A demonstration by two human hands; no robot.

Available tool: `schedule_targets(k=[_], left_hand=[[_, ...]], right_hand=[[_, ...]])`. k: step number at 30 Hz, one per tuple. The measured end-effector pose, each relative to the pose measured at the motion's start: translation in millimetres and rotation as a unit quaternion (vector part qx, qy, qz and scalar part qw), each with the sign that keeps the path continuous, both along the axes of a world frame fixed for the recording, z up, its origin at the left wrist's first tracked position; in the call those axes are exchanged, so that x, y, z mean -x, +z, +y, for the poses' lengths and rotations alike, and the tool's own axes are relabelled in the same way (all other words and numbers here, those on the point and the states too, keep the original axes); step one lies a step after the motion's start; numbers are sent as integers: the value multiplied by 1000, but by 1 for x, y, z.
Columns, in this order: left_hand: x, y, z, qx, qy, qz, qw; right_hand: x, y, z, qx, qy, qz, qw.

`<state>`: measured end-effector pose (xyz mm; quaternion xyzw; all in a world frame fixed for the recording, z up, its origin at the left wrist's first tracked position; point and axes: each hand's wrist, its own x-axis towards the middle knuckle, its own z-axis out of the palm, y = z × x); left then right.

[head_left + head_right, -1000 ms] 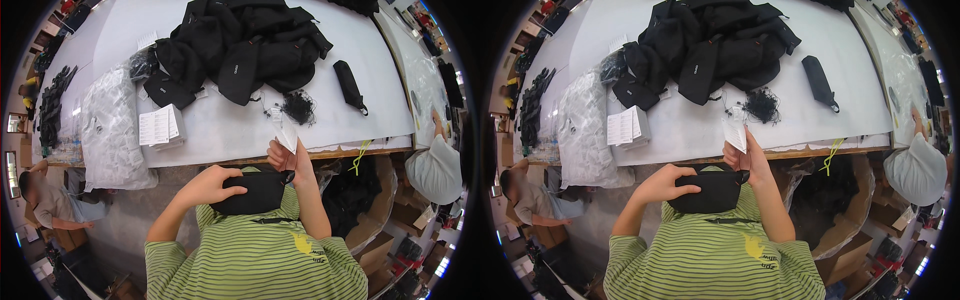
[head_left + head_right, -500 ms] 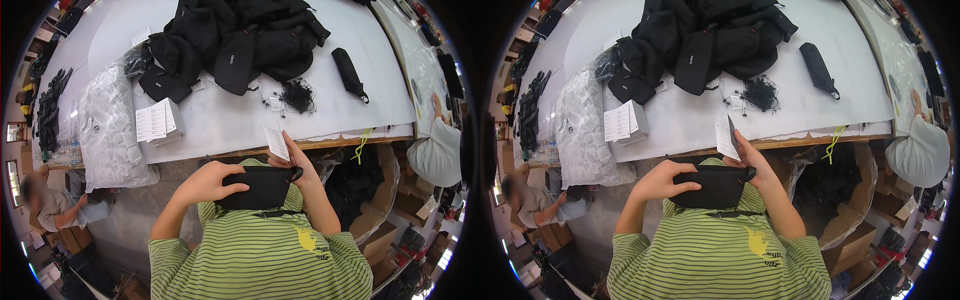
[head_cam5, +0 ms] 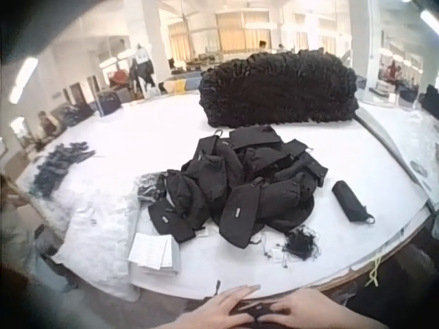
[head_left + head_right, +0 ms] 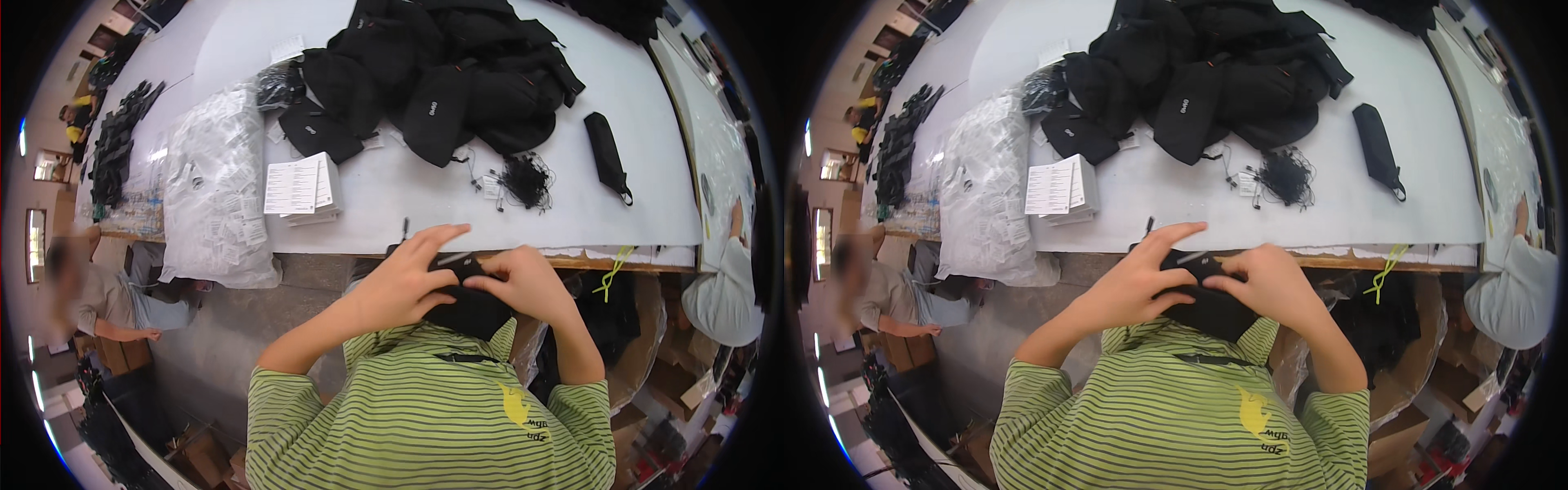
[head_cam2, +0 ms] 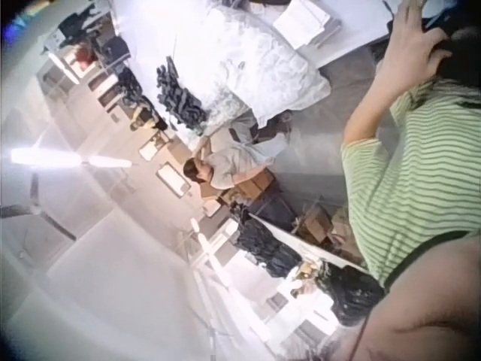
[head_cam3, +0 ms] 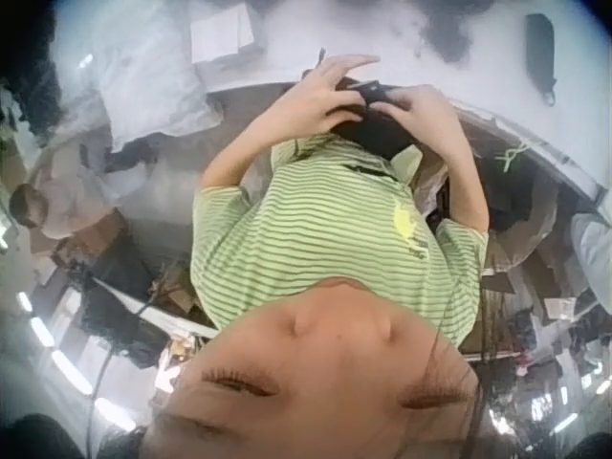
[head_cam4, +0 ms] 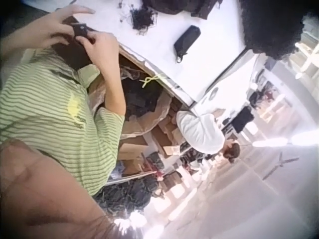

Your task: Inspecting, preparing, and organizing black soft-shell pouches on a factory workbench.

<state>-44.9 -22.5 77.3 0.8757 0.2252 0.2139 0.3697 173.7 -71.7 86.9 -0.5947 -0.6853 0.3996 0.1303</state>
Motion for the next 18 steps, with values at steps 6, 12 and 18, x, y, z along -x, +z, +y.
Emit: schedule_targets(k=[6, 12, 18], left_hand=[[7, -8, 12, 39, -124, 153, 980], [2, -83, 126, 10, 174, 118, 978], [3, -136, 172, -304, 312, 161, 886]], right_hand=[[0, -5, -10, 24, 9, 95, 995], [-2, -7, -23, 29, 38, 94, 994], [-7, -9, -29, 0, -9, 85, 996]])
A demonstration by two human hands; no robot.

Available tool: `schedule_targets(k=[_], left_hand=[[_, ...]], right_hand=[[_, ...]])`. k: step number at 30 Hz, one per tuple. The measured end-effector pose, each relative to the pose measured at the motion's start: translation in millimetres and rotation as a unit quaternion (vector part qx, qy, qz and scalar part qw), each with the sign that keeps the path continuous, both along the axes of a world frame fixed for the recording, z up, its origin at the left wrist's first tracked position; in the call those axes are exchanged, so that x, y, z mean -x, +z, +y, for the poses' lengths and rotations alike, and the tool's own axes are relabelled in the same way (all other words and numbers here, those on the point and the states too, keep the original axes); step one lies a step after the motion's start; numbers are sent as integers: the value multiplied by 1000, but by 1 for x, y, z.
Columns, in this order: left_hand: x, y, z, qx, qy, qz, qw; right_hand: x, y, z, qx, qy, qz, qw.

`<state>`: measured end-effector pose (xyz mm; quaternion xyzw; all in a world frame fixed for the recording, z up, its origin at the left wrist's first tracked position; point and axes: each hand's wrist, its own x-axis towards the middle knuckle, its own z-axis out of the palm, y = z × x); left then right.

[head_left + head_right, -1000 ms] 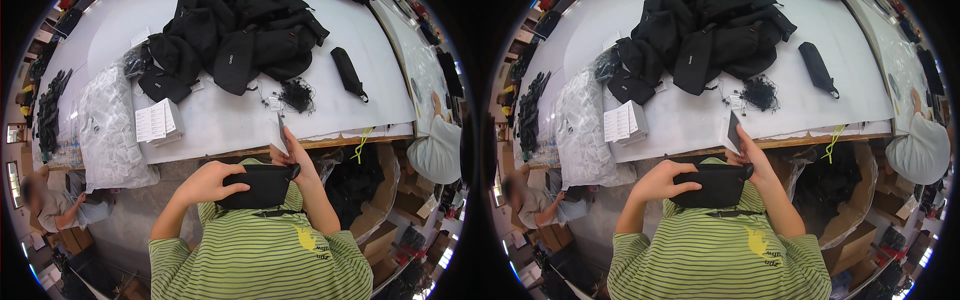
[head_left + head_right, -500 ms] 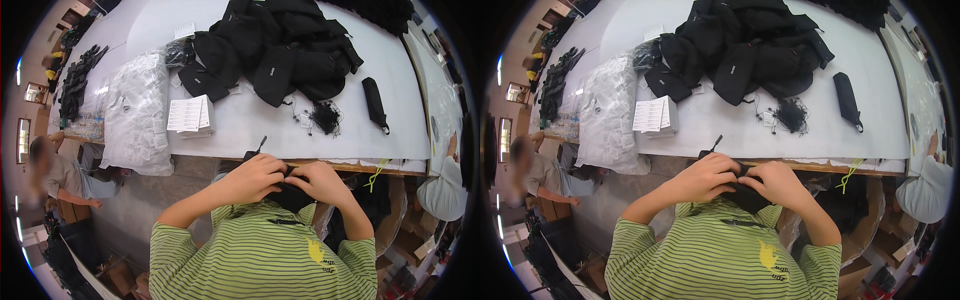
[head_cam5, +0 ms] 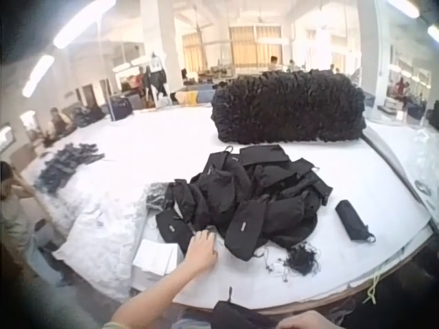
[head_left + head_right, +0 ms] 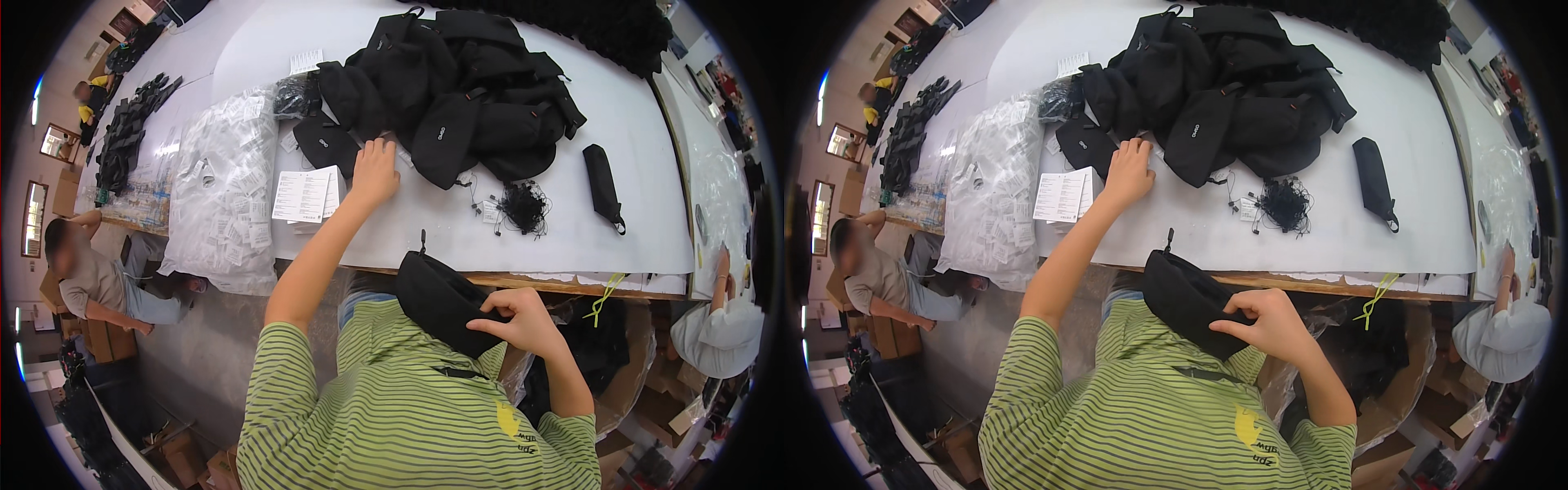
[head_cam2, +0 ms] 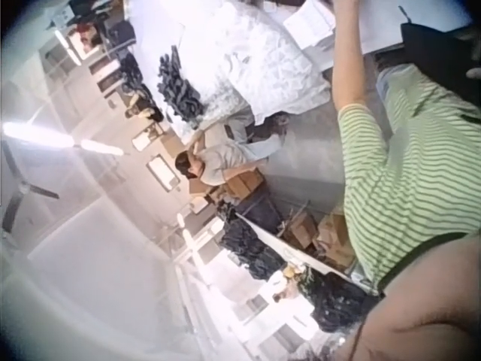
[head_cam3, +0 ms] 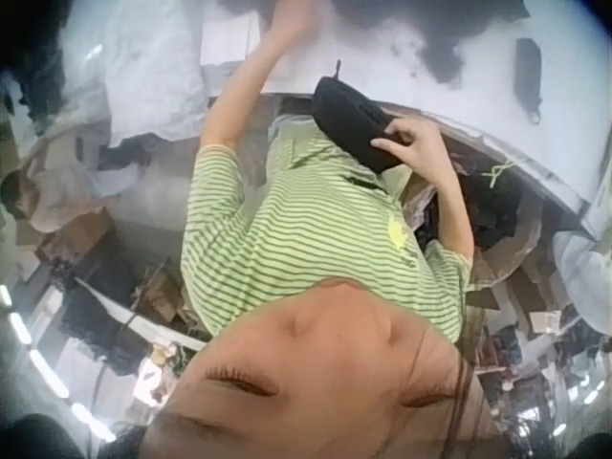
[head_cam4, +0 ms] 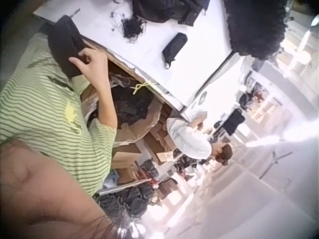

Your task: Inspecting, preparing, and organizing black soft-shell pouches on a factory workbench.

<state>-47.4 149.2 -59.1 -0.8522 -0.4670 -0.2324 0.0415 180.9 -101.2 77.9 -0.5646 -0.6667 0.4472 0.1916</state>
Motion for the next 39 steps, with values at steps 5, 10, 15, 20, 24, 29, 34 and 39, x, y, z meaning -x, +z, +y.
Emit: schedule_targets(k=[5, 10, 15, 20, 24, 29, 34, 39], left_hand=[[8, -2, 8, -7, 23, -1, 1000], [-21, 93, -39, 251, -90, -368, 891], [-21, 135, -101, 202, -339, -189, 899], [-10, 109, -107, 148, -140, -383, 901], [-19, 70, -143, 486, -126, -734, 458], [-41, 86, -141, 522, -52, -757, 390], [-36, 94, -134, 509, -71, -771, 378], [-40, 100, -149, 598, -93, -649, 462]], right_hand=[[-3, 3, 1, -90, -40, -11, 995], [-4, 0, 12, -206, -82, -81, 972], [3, 2, 30, -273, -46, -137, 951], [11, 6, 38, -304, -94, -85, 944], [30, -2, 47, -353, -155, 21, 922], [40, -29, 43, -204, -413, 426, 778], [27, -55, 38, -20, -361, 551, 752], [16, -29, 61, -69, -350, 400, 844]])
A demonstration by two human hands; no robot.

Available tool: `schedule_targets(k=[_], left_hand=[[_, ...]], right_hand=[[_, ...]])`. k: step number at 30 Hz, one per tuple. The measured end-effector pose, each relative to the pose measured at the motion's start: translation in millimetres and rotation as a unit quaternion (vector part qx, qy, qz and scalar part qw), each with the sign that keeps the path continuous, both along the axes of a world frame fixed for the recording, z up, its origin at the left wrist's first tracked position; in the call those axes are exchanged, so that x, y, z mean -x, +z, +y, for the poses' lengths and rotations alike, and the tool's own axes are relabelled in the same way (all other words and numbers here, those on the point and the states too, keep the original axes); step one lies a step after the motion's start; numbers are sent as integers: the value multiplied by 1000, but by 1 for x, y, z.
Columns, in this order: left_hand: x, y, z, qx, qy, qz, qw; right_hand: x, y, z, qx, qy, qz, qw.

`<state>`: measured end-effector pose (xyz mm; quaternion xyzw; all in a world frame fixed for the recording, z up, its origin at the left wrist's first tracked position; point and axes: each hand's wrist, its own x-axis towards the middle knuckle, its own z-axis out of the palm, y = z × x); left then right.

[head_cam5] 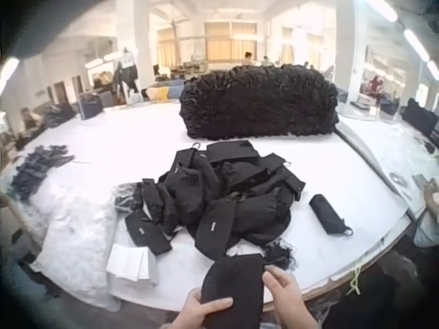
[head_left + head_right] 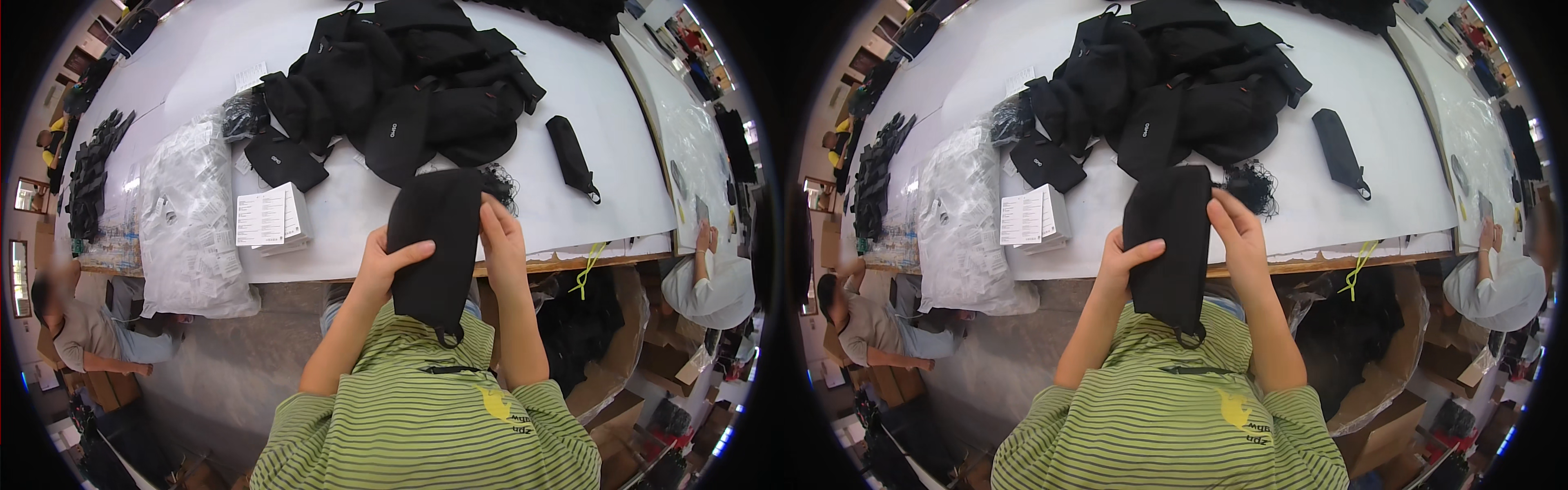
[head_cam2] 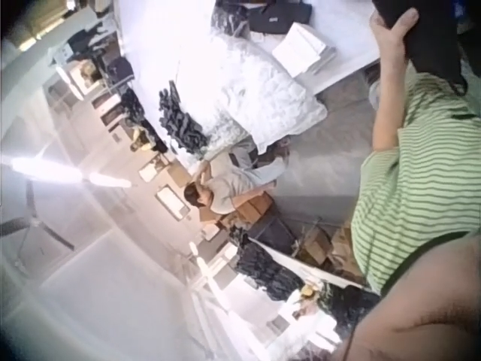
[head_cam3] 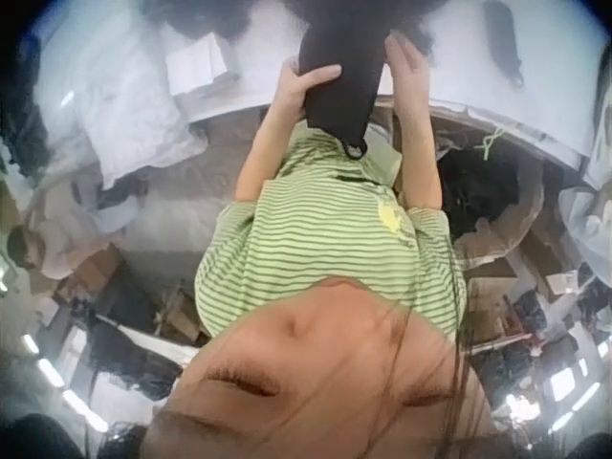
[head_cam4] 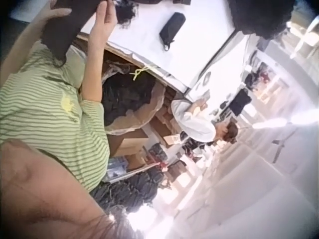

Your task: Inspecting, preparing, and organizing black soft-shell pouches on a factory workbench.

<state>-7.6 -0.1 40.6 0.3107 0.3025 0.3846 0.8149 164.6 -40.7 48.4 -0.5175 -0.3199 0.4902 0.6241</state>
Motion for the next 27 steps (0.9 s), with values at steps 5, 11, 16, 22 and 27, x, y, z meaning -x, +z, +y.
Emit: schedule_targets(k=[5, 11, 16, 22, 27], left_hand=[[-3, 4, -1, 6, -24, 17, 1000], [-8, 8, -1, 38, 42, 18, 998], [-3, 4, 1, 9, 6, 21, 1000], [-7, 6, -2, 3, 22, 45, 999], [0, 6, 6, 44, 67, 23, 997]], right_hand=[[-9, 12, 17, -124, -111, -121, 978], [-9, 0, 16, -155, -106, -281, 941], [-6, 13, 21, -139, -102, -205, 963], [-13, 23, 19, -105, -92, -367, 920], [0, 44, 2, -178, 24, -471, 863]])
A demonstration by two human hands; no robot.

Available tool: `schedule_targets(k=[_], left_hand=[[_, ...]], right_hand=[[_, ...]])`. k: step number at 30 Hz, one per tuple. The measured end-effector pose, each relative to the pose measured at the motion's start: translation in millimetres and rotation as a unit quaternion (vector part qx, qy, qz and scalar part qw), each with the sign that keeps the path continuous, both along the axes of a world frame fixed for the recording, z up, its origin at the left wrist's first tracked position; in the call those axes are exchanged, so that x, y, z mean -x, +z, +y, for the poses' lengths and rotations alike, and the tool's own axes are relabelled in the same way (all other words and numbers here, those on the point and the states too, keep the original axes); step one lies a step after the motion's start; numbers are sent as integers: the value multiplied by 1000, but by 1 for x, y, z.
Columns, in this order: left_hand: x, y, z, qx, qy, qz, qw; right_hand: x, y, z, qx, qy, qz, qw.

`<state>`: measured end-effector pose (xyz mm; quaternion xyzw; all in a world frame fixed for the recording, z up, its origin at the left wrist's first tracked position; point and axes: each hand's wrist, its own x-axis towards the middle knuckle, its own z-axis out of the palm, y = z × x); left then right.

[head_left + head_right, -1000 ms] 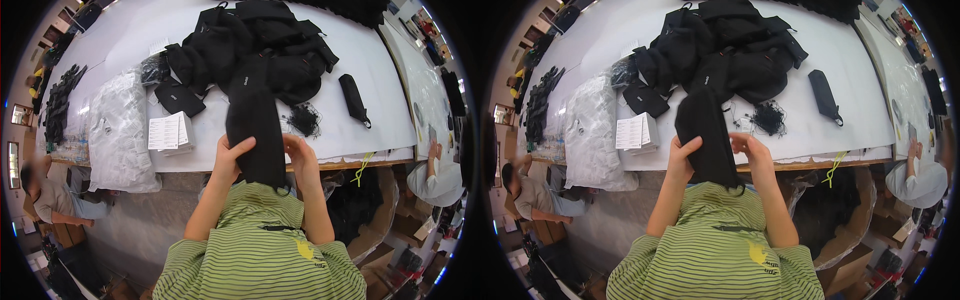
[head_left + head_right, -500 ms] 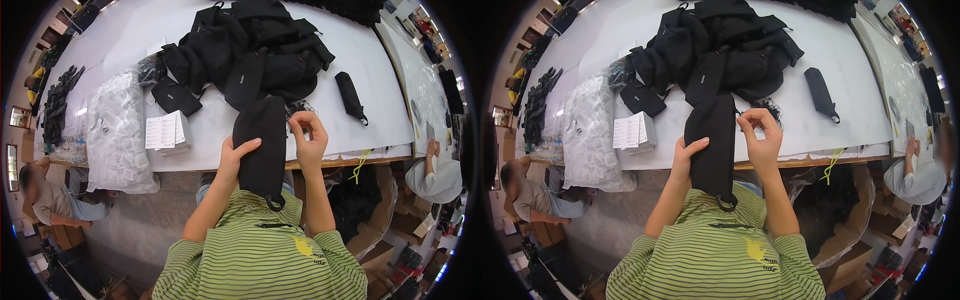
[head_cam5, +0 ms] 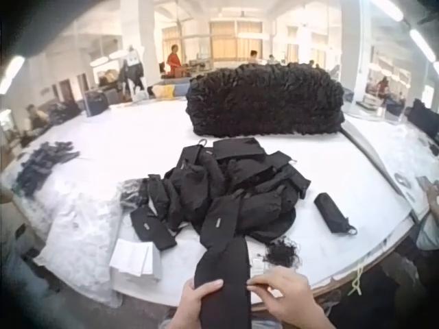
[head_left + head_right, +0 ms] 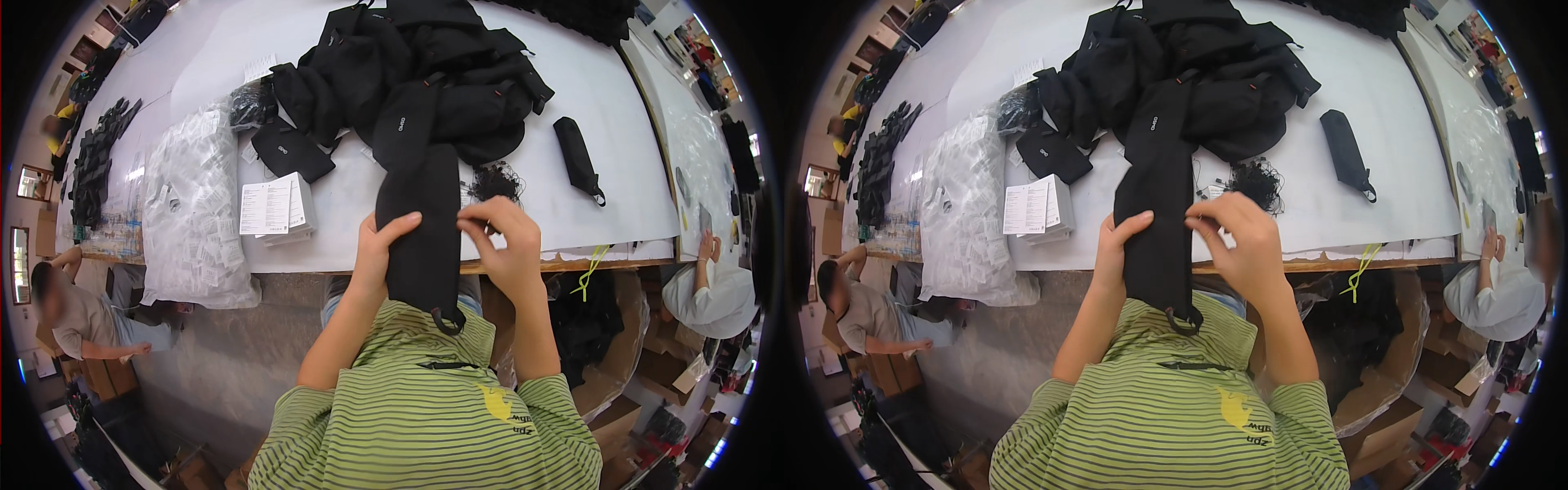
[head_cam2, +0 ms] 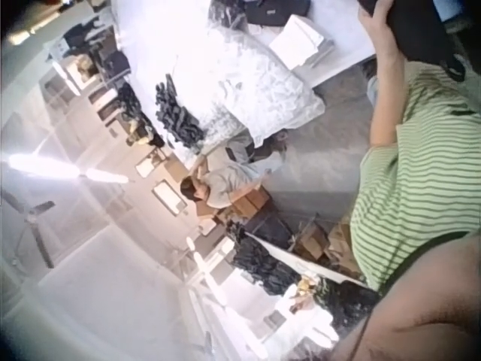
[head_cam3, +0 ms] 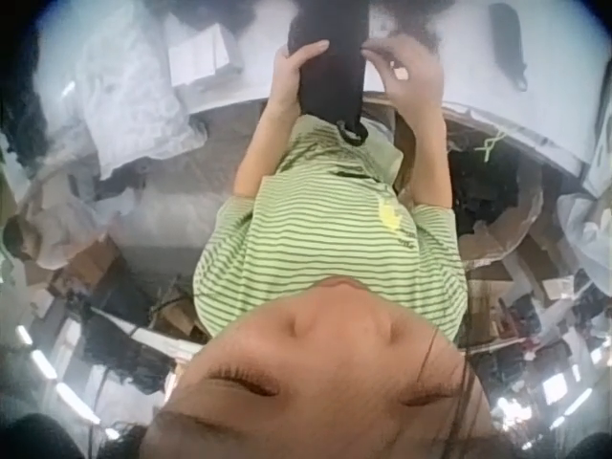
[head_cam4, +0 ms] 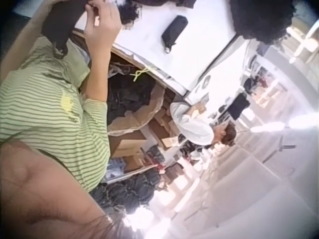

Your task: Inspecting, preparing, and organizing black soft-shell pouches on a factory workbench.

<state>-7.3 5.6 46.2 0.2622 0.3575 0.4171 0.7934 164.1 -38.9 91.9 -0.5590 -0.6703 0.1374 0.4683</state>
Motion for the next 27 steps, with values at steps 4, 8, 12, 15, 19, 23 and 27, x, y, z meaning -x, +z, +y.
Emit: schedule_targets(k=[4, 8, 12, 15, 19, 23, 27], left_hand=[[9, -5, 7, 13, 23, -5, 1000], [16, -12, 13, 47, 40, -30, 998], [26, -24, 20, 96, 39, -87, 991], [25, -25, 18, 98, 40, -117, 987], [26, -20, 18, 73, 48, -78, 993], [14, -1, 9, 50, 126, -15, 991], [15, 10, -16, 71, 20, -46, 996]], right_hand=[[10, 5, -18, 47, 86, 2, 995], [17, 7, -26, 67, 120, 10, 990], [23, 4, -29, 57, 150, 8, 987], [23, 3, -31, 76, 155, 3, 985], [19, 7, -26, 42, 106, -73, 991], [31, 16, -33, 34, 42, -134, 989], [24, -6, -26, -7, 49, -285, 957]])
